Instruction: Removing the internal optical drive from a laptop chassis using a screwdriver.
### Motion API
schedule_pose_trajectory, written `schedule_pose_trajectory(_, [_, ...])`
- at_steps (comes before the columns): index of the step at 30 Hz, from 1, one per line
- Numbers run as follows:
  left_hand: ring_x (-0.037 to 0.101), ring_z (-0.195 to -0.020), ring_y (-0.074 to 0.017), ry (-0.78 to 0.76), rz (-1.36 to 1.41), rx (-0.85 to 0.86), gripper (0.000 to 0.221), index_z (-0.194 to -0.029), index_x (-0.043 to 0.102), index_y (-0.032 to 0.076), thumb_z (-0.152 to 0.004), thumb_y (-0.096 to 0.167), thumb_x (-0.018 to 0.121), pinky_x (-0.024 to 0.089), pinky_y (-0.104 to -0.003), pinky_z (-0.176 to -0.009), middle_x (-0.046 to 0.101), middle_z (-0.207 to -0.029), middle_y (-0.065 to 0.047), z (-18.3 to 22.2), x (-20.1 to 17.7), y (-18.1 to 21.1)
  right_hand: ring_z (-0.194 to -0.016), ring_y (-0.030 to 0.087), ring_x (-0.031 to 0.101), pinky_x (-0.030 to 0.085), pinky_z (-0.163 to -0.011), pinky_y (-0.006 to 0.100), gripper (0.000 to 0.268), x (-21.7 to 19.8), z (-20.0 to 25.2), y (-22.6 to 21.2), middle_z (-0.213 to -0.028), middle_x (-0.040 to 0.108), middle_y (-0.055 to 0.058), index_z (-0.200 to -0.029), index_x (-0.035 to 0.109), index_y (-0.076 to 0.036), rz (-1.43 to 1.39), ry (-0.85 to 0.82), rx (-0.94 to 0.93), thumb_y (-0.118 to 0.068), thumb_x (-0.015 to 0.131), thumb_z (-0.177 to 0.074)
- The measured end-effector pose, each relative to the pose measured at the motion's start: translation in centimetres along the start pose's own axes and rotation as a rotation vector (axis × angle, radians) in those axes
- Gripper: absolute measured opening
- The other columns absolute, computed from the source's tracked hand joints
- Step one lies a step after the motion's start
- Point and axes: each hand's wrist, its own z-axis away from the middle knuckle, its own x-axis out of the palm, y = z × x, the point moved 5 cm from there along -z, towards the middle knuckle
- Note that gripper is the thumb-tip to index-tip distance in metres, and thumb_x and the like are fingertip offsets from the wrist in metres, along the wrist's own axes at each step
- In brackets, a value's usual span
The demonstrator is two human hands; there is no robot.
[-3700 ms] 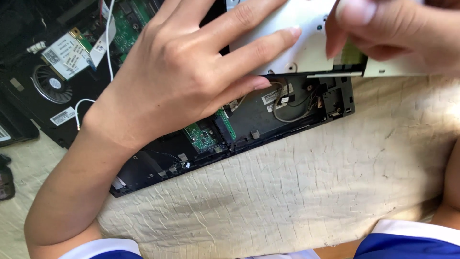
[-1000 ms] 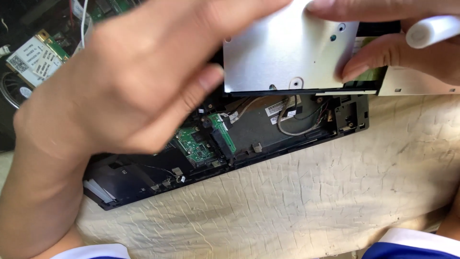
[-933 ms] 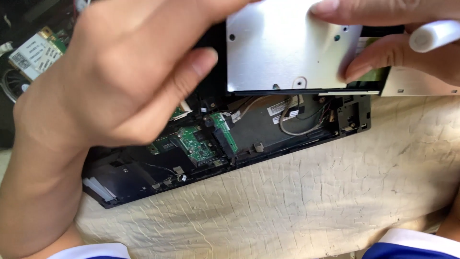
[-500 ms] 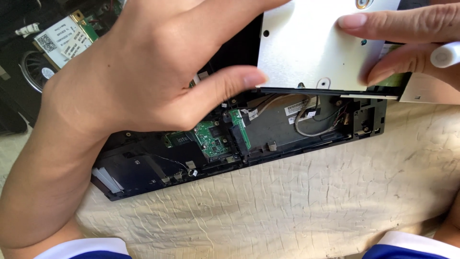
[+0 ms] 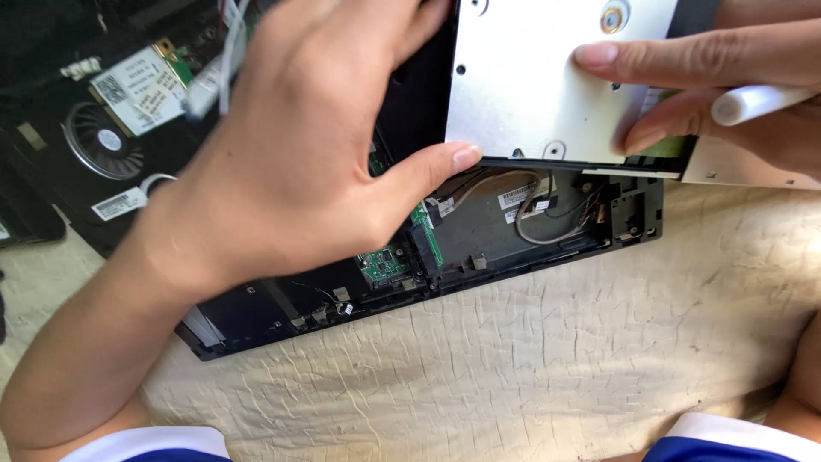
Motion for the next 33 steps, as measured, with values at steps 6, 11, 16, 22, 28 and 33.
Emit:
schedule_pose_trajectory(6, [0.061, -0.109, -0.0455, 0.011, -0.145, -0.035, 0.070, -0.139, 0.049, -0.009, -0.090, 0.006, 0.097, 0.045, -0.046, -0.090, 0.066, -0.122, -0.024, 0.1, 0.2, 0.0, -0.069, 0.022, 0.072, 0.063, -0.093, 0.031, 0.054, -0.5, 0.8, -2.8, -0.062, 0.048, 0.014, -0.145, 0.064, 0.006, 0.357, 0.093, -0.349, 0.023, 0.057, -0.094])
schedule_pose_trajectory(11, [0.054, -0.101, -0.0376, 0.056, -0.145, -0.068, 0.070, -0.122, 0.048, -0.008, -0.082, 0.005, 0.104, 0.049, -0.043, -0.092, 0.056, -0.110, -0.021, -0.2, 0.4, 0.1, -0.043, 0.018, 0.044, 0.037, -0.049, 0.032, 0.051, -0.5, 0.7, -3.4, -0.055, 0.041, 0.007, -0.144, 0.071, -0.002, 0.419, 0.143, -0.349, 0.006, 0.075, -0.094])
schedule_pose_trajectory(16, [0.059, -0.122, -0.0479, 0.021, -0.253, -0.024, 0.083, -0.140, 0.050, -0.011, -0.083, 0.011, 0.106, 0.049, -0.050, -0.100, 0.057, -0.137, -0.027, 0.0, 0.5, 0.5, -0.063, 0.018, 0.068, 0.050, -0.054, 0.030, 0.045, -0.5, 1.0, -3.5, -0.073, 0.067, 0.008, -0.145, 0.067, -0.004, 0.398, 0.095, -0.361, 0.003, 0.055, -0.102])
schedule_pose_trajectory(22, [0.057, -0.117, -0.0461, -0.029, -0.248, -0.056, 0.074, -0.138, 0.047, -0.010, -0.087, 0.005, 0.098, 0.050, -0.048, -0.094, 0.053, -0.134, -0.027, 0.1, 1.0, 0.6, -0.050, 0.017, 0.051, 0.050, -0.059, 0.028, 0.048, -0.2, 0.8, -3.1, -0.058, 0.046, 0.008, -0.143, 0.069, 0.005, 0.286, 0.162, -0.313, 0.012, 0.072, -0.096])
schedule_pose_trajectory(28, [0.063, -0.147, -0.0507, -0.099, -0.191, -0.098, 0.074, -0.159, 0.035, 0.003, -0.105, -0.003, 0.085, 0.051, -0.053, -0.134, 0.039, -0.159, -0.030, 0.5, 1.5, 0.3, -0.055, 0.017, 0.050, 0.049, -0.068, 0.032, 0.045, 0.0, 0.8, -3.2, -0.061, 0.053, 0.007, -0.140, 0.071, 0.010, 0.314, 0.188, -0.410, 0.008, 0.078, -0.096])
schedule_pose_trajectory(33, [0.040, -0.164, -0.0534, -0.129, -0.211, -0.114, 0.069, -0.164, 0.029, 0.004, -0.113, -0.012, 0.073, 0.058, -0.058, -0.137, 0.028, -0.167, -0.032, 0.9, 2.1, 0.0, -0.062, 0.016, 0.065, 0.063, -0.096, 0.030, 0.046, 0.4, 0.5, -3.5, -0.062, 0.045, 0.009, -0.133, 0.064, 0.020, 0.150, 0.168, -0.428, 0.014, 0.072, -0.088])
